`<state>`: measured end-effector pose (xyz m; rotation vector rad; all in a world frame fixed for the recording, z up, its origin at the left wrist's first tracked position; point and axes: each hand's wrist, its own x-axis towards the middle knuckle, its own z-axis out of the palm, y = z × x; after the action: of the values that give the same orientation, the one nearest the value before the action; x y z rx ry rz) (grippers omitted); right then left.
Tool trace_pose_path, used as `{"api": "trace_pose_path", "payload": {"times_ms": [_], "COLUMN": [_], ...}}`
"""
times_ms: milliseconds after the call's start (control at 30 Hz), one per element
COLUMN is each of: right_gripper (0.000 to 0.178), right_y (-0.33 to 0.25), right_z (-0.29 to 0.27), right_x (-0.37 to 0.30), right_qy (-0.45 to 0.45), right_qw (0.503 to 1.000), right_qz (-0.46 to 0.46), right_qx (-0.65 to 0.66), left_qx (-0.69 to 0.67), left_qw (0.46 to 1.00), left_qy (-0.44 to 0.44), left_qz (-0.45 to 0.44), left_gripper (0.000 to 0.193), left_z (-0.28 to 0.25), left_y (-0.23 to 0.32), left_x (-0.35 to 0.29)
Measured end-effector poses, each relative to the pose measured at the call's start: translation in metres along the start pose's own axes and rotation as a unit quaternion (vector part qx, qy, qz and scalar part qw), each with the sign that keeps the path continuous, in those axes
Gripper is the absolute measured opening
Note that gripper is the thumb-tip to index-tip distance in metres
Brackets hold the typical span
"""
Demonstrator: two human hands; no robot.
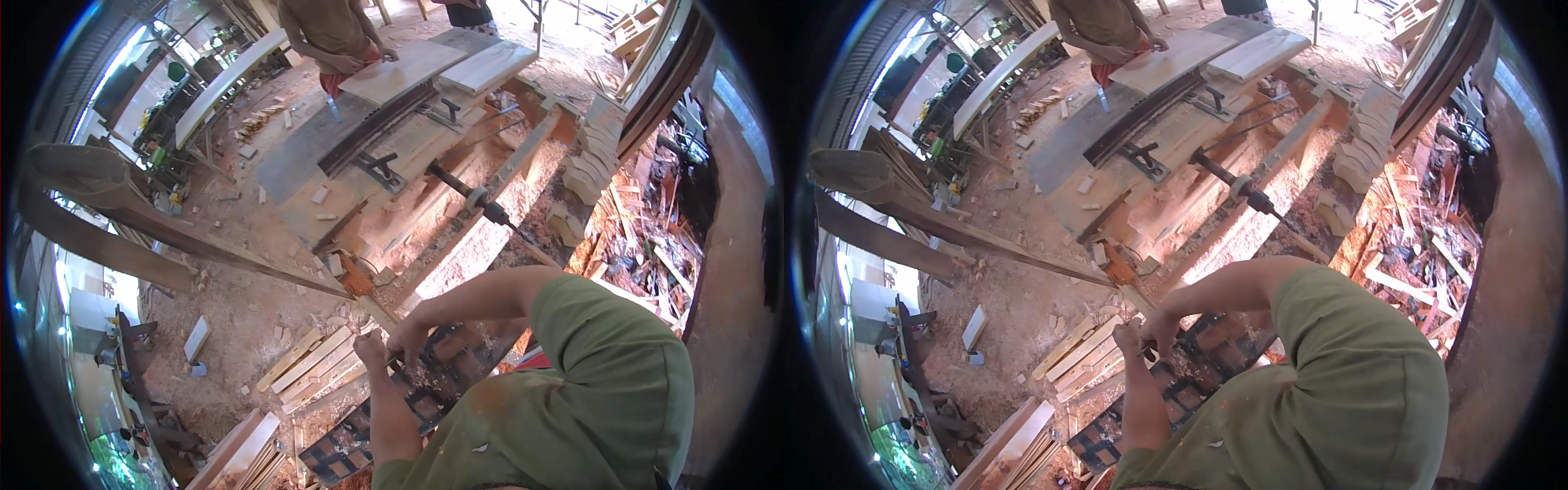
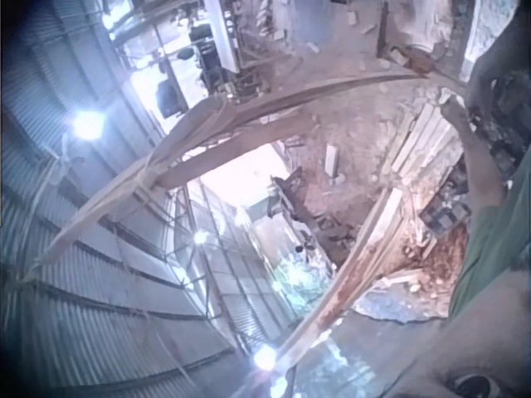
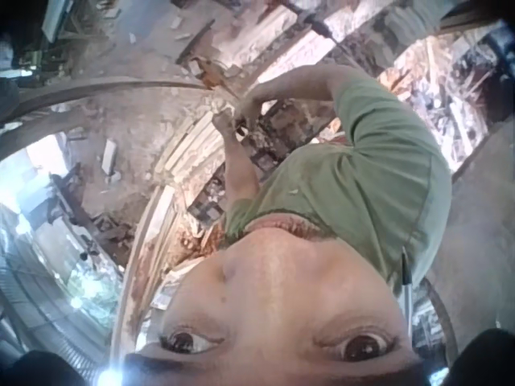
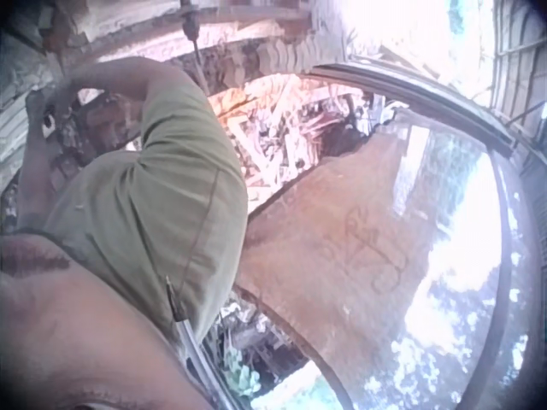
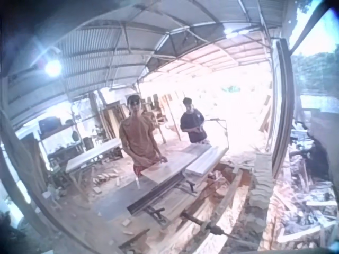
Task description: The person drills a hole into a wooden block using a drill press and then secures a piece of wood to a workbench using a metal clamp.
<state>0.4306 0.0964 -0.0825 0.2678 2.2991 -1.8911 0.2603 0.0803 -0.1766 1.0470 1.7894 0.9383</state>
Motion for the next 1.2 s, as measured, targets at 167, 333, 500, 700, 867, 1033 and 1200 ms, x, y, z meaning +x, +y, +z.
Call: {"api": "trace_pose_path", "payload": {"times_ms": [167,333,500,700,867,1033,1200], "right_gripper": [0.025,0.037,0.054,0.06,0.062,0.065,0.064], "right_y": [-0.011,-0.008,-0.014,-0.039,-0.04,-0.031,-0.034], "right_z": [0.004,0.004,0.004,0.004,0.009,0.018,0.017], "right_x": [0.007,0.001,-0.006,-0.016,-0.02,-0.019,-0.027], "right_qy": [0.022,0.08,0.115,0.135,0.142,0.198,0.186], "right_qw": [1.0,0.995,0.993,0.99,0.986,0.964,0.971], "right_qz": [0.014,-0.021,-0.01,0.018,0.067,0.081,0.104], "right_qx": [-0.003,-0.05,0.026,0.025,0.051,0.157,0.108], "left_qx": [0.036,0.018,-0.251,-0.167,-0.085,-0.018,-0.052], "left_qw": [0.998,0.997,0.966,0.974,0.98,0.975,0.989], "left_qy": [0.054,0.074,0.006,0.153,0.181,0.222,0.138], "left_qz": [-0.008,-0.006,-0.054,-0.005,0.012,-0.003,-0.023], "left_gripper": [0.027,0.026,0.018,0.015,0.021,0.027,0.026], "left_z": [-0.013,-0.002,-0.005,-0.001,0.0,0.007,0.013], "left_y": [-0.011,-0.011,-0.031,-0.055,-0.068,-0.054,-0.037], "left_x": [0.007,0.009,0.018,0.031,0.04,0.026,0.017]}}
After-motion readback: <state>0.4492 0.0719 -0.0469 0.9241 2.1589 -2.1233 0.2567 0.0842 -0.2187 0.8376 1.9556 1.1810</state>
